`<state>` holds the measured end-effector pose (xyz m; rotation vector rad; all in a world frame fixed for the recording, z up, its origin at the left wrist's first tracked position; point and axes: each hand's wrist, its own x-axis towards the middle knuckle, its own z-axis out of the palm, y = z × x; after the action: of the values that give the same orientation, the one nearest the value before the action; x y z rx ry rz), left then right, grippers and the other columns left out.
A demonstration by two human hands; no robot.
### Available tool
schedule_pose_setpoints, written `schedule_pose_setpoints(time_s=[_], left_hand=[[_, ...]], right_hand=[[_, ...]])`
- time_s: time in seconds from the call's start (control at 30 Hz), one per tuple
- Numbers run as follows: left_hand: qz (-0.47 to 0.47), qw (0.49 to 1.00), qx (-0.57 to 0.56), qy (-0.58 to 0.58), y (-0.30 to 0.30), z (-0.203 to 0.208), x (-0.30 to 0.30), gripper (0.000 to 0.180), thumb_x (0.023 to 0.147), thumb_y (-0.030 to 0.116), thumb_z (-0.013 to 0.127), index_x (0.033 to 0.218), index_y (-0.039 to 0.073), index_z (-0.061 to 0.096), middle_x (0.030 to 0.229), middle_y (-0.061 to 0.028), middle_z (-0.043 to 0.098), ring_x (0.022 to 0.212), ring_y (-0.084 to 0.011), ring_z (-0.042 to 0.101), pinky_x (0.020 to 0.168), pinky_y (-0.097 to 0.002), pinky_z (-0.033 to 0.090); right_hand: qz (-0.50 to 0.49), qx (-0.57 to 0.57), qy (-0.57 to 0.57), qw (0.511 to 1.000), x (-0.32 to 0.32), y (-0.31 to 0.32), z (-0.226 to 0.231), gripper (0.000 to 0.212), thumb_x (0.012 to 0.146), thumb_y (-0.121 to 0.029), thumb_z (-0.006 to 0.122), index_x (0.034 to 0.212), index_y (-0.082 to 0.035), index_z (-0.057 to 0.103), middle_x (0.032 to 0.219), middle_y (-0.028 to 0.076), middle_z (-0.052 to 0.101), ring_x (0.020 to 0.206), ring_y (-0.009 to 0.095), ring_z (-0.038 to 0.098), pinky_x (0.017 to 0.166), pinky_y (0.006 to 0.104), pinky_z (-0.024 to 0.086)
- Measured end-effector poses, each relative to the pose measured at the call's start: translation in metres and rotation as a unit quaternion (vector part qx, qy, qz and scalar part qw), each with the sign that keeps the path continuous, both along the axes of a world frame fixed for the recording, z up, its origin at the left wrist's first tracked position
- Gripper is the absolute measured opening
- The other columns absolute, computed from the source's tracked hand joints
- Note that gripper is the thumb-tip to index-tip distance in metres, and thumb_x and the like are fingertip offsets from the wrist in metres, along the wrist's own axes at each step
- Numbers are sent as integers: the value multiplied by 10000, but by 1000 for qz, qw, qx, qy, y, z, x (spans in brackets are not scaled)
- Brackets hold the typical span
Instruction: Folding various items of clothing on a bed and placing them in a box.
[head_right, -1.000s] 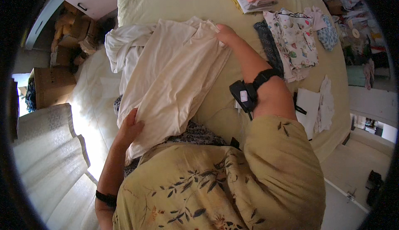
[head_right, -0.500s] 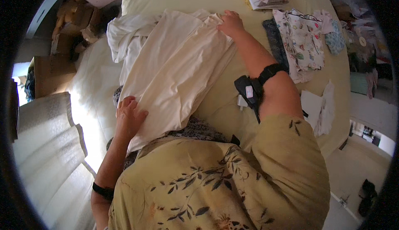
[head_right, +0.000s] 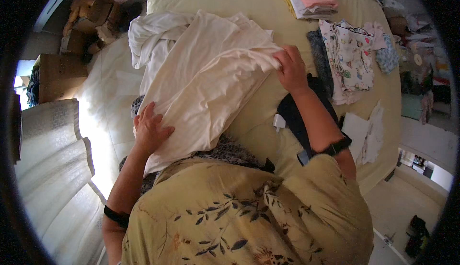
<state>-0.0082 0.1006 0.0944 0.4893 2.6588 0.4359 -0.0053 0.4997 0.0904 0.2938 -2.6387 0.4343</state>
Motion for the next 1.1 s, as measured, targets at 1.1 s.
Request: schedule_pose_setpoints(time_s=[1.1], left_hand=[[66, 940, 286, -173, -35, 50, 31, 236, 702, 95, 581, 891, -1, 478, 696, -135, 492, 646, -207, 484, 618, -308, 401]], right_hand=[[48, -173, -89, 980, -89, 25, 28, 324, 739, 30, 496, 1060, -14, 491, 1025, 77, 546, 976, 175, 505, 868, 279, 375]])
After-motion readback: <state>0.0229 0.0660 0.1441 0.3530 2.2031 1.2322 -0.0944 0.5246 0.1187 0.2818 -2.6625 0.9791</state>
